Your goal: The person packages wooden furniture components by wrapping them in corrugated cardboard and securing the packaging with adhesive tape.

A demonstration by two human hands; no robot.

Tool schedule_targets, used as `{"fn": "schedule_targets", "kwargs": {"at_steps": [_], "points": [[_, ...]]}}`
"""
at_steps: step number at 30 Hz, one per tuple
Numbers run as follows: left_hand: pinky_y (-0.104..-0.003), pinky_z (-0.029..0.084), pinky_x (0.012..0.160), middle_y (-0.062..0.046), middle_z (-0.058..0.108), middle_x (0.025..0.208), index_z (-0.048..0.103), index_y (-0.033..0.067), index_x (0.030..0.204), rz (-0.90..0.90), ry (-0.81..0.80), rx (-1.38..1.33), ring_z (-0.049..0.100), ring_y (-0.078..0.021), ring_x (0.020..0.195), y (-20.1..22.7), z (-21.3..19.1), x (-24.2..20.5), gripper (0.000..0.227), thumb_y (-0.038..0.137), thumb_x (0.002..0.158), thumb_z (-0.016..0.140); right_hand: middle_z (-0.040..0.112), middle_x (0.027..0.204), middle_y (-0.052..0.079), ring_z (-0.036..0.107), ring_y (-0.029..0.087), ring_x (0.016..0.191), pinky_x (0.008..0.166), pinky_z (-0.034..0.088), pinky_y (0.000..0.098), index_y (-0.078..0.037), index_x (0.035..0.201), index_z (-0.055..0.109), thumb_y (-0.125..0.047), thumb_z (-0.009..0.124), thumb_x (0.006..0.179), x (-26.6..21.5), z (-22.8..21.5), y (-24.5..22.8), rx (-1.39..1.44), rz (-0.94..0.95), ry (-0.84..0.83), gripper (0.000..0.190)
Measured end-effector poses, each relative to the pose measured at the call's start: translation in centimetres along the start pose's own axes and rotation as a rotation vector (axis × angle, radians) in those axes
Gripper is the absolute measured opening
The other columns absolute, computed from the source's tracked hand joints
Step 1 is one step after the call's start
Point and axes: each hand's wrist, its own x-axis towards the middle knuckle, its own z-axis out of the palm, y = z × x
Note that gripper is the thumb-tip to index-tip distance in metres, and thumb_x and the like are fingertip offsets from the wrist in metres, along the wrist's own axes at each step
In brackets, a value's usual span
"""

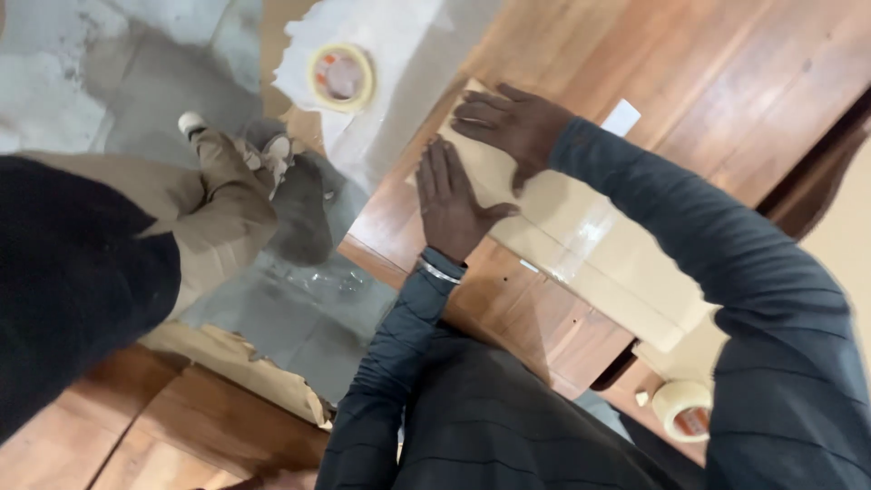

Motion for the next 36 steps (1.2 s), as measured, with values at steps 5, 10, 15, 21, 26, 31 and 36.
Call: {"fn": "schedule_targets", "kwargs": {"at_steps": [5, 10, 15, 21, 26, 31, 36], "points": [[-0.059, 0.032, 0.118, -0.033, 0.043, 0.15, 0.039, -0.0134, 0.145, -0.074, -0.016, -0.049, 0.04, -0.0495, 0.141, 0.6, 0.1, 0.8, 0.133, 0.073, 0.055, 0.085, 0.044, 0.155, 0.006, 0.038, 0.025, 0.146, 0.118, 0.029, 0.0455, -0.014, 0.153, 0.041, -0.067, 0.093, 0.033, 1.3, -0.4, -0.2, -0.064, -0.022, -0.095, 0.142], [-0.053, 0.046, 0.105, -0.027, 0.057, 0.134, 0.052, -0.0092, 0.132, -0.117, 0.035, -0.156, 0.056, -0.044, 0.123, 0.4, -0.2, 2.2, 0.114, 0.057, 0.049, 0.093, 0.058, 0.13, 0.001, 0.052, 0.02, 0.129, 0.114, 0.035, 0.0442, -0.015, 0.137, 0.053, -0.062, 0.095, 0.034, 2.6, 0.0, 0.4, -0.04, -0.013, -0.13, 0.121], [-0.049, 0.051, 0.092, -0.019, 0.066, 0.109, 0.059, -0.002, 0.114, -0.149, -0.066, -0.278, 0.062, -0.041, 0.105, -1.0, 0.1, 2.6, 0.087, 0.047, 0.054, 0.098, 0.061, 0.117, 0.0, 0.056, 0.023, 0.122, 0.109, 0.039, 0.0388, -0.016, 0.117, 0.065, -0.052, 0.096, 0.035, 3.7, 1.5, 1.2, 0.1, -0.068, -0.109, 0.095], [-0.045, 0.055, 0.088, -0.017, 0.068, 0.111, 0.064, 0.0009, 0.117, -0.054, 0.031, -0.308, 0.066, -0.0384, 0.104, -2.1, 0.4, 2.9, 0.076, 0.04, 0.06, 0.094, 0.061, 0.12, 0.003, 0.053, 0.026, 0.123, 0.111, 0.039, 0.0438, -0.015, 0.121, 0.066, -0.047, 0.097, 0.042, 3.5, 1.2, 1.4, 0.139, -0.069, -0.073, 0.091], [-0.046, 0.055, 0.092, -0.016, 0.07, 0.113, 0.067, 0.002, 0.119, -0.045, 0.061, -0.333, 0.066, -0.0378, 0.107, -1.8, -0.2, 3.0, 0.073, 0.045, 0.067, 0.093, 0.059, 0.133, 0.012, 0.053, 0.032, 0.13, 0.113, 0.044, 0.0463, -0.01, 0.139, 0.061, -0.036, 0.084, 0.078, 1.3, 6.1, 3.0, 0.604, 0.155, 0.4, 0.07], [-0.047, 0.054, 0.093, -0.018, 0.069, 0.113, 0.066, 0.0002, 0.122, -0.054, 0.07, -0.329, 0.065, -0.0388, 0.108, -1.4, 0.1, 3.4, 0.076, 0.047, 0.069, 0.092, 0.066, 0.114, 0.014, 0.063, 0.034, 0.108, 0.094, 0.052, 0.0437, -0.008, 0.126, 0.069, -0.035, 0.082, 0.089, 3.1, 7.2, -0.4, 0.663, 0.659, 0.566, 0.048], [-0.046, 0.054, 0.092, -0.018, 0.07, 0.113, 0.067, 0.0, 0.116, -0.066, 0.058, -0.286, 0.065, -0.0385, 0.108, -1.5, 0.8, 3.2, 0.072, 0.045, 0.065, 0.092, 0.066, 0.09, 0.008, 0.06, 0.033, 0.092, 0.082, 0.053, 0.0453, -0.008, 0.083, 0.069, -0.025, 0.077, 0.087, 3.4, 5.6, -0.9, 0.513, 0.52, 0.622, 0.019]]}}
